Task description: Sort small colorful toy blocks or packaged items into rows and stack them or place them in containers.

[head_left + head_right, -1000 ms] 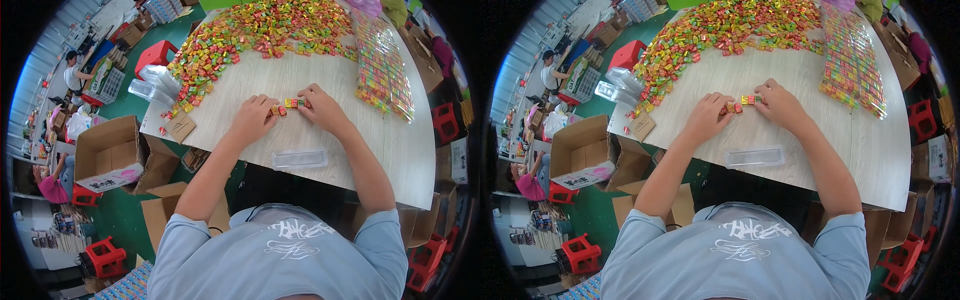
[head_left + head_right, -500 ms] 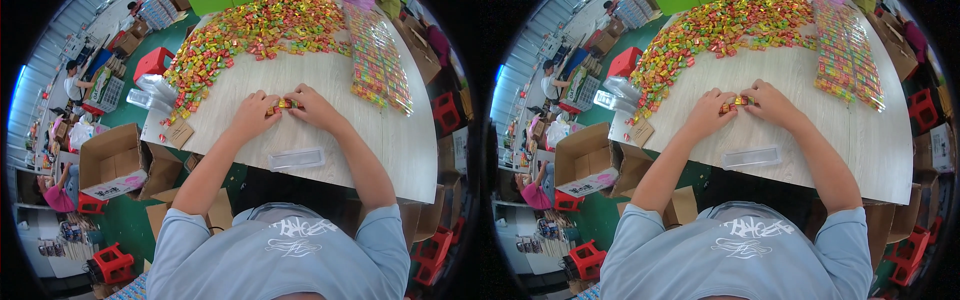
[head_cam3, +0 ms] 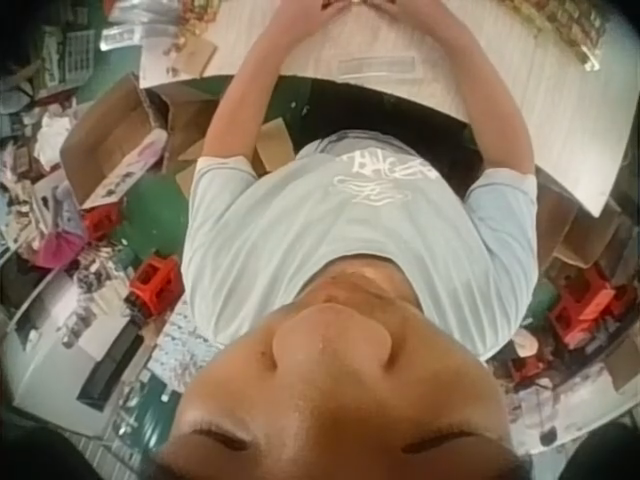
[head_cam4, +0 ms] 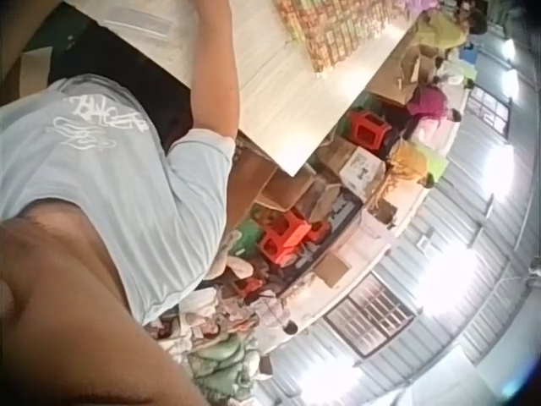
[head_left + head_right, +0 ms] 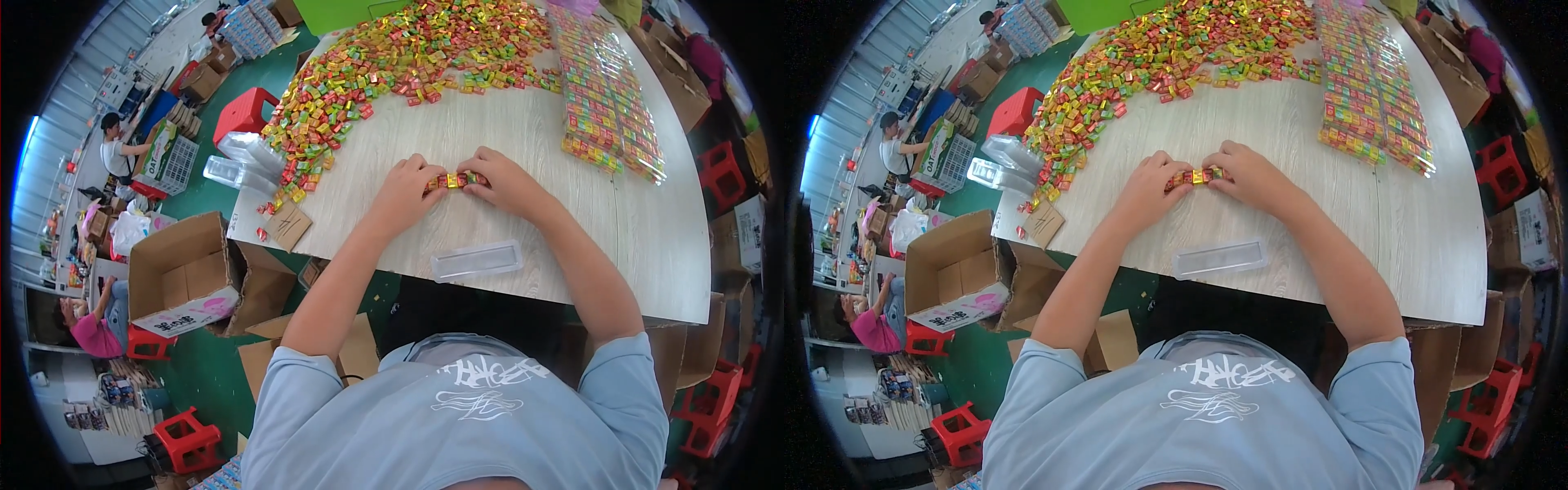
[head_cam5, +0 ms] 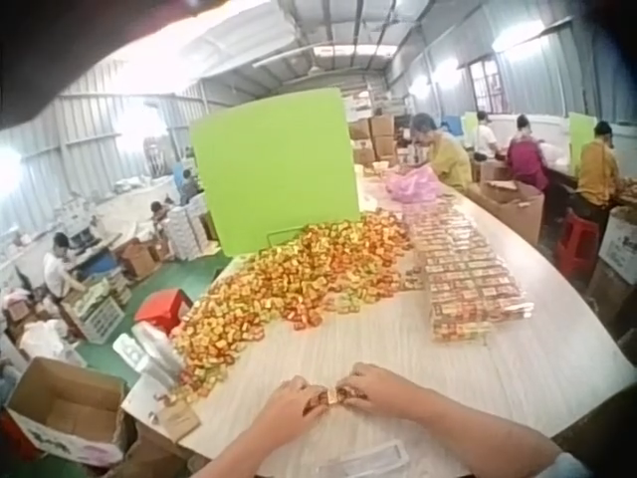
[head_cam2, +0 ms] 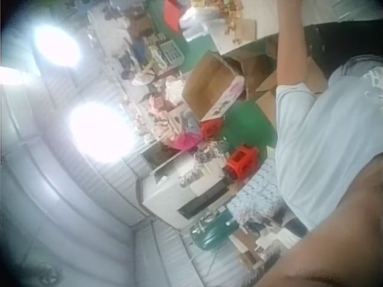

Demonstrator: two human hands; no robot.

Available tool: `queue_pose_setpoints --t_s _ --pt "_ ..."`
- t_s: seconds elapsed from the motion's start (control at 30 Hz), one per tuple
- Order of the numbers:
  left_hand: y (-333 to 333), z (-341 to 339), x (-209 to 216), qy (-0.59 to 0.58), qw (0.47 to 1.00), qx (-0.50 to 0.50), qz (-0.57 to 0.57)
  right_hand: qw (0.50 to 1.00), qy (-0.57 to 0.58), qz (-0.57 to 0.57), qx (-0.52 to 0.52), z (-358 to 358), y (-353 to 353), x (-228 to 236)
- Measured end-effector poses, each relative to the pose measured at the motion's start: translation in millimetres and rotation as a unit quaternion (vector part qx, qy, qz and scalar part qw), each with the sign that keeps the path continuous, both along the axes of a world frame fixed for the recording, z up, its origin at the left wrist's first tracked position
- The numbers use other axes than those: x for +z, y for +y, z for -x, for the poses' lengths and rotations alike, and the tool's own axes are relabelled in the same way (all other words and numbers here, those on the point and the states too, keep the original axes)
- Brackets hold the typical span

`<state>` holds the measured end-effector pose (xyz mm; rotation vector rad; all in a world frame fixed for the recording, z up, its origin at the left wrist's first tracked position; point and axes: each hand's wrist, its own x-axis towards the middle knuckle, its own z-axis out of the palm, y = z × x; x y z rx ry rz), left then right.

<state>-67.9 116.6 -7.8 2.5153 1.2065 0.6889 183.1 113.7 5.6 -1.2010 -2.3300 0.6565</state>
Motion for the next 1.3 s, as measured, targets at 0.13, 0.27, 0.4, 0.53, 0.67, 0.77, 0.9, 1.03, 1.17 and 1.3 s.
queue_pose_setpoints --t_s 0.13,0.27,0.4,0.53,0.67,0.77,0.9,1.03,1.17,1.3 --pt "-9.0 -0.9 0.2 0.004 1.0 -0.015 0.019 0.999 0.002 0.034 0.01 -5.1 -8.8 1.0" --pt "-22.8 -2.5 6.7 -0.001 0.999 -0.01 0.037 0.999 -0.036 -0.018 0.015 -5.5 -20.1 2.0" --pt "-45.1 -8.8 15.2 -0.003 0.999 -0.011 0.032 0.996 -0.061 -0.053 0.024 -9.0 -42.9 11.3" --pt "-82.9 -15.3 38.5 -0.032 0.999 -0.016 0.013 0.998 -0.048 -0.043 0.001 -14.2 -82.9 38.4" --pt "-121.0 -15.2 35.6 -0.02 1.0 -0.018 0.015 0.999 -0.022 -0.023 -0.006 -13.0 -121.4 39.4" --pt "-135.7 -16.1 17.8 -0.018 1.0 -0.012 -0.004 0.999 -0.013 -0.008 -0.032 -14.2 -137.3 24.0" --pt "-151.9 -8.9 5.2 -0.004 1.0 0.01 -0.029 0.996 0.009 -0.062 -0.065 -14.7 -151.9 7.9" --pt "-161.3 -2.5 -6.4 0.06 0.995 0.006 -0.076 0.994 -0.008 -0.077 -0.077 -17.4 -165.6 -4.7" --pt "-157.5 -4.2 -11.6 0.093 0.993 0.008 -0.068 0.986 -0.065 -0.128 -0.09 -18.7 -176.8 -10.0" --pt "-151.9 -2.9 -11.5 0.08 0.995 -0.01 -0.056 0.985 -0.072 -0.123 -0.102 -20.0 -178.1 -5.5"
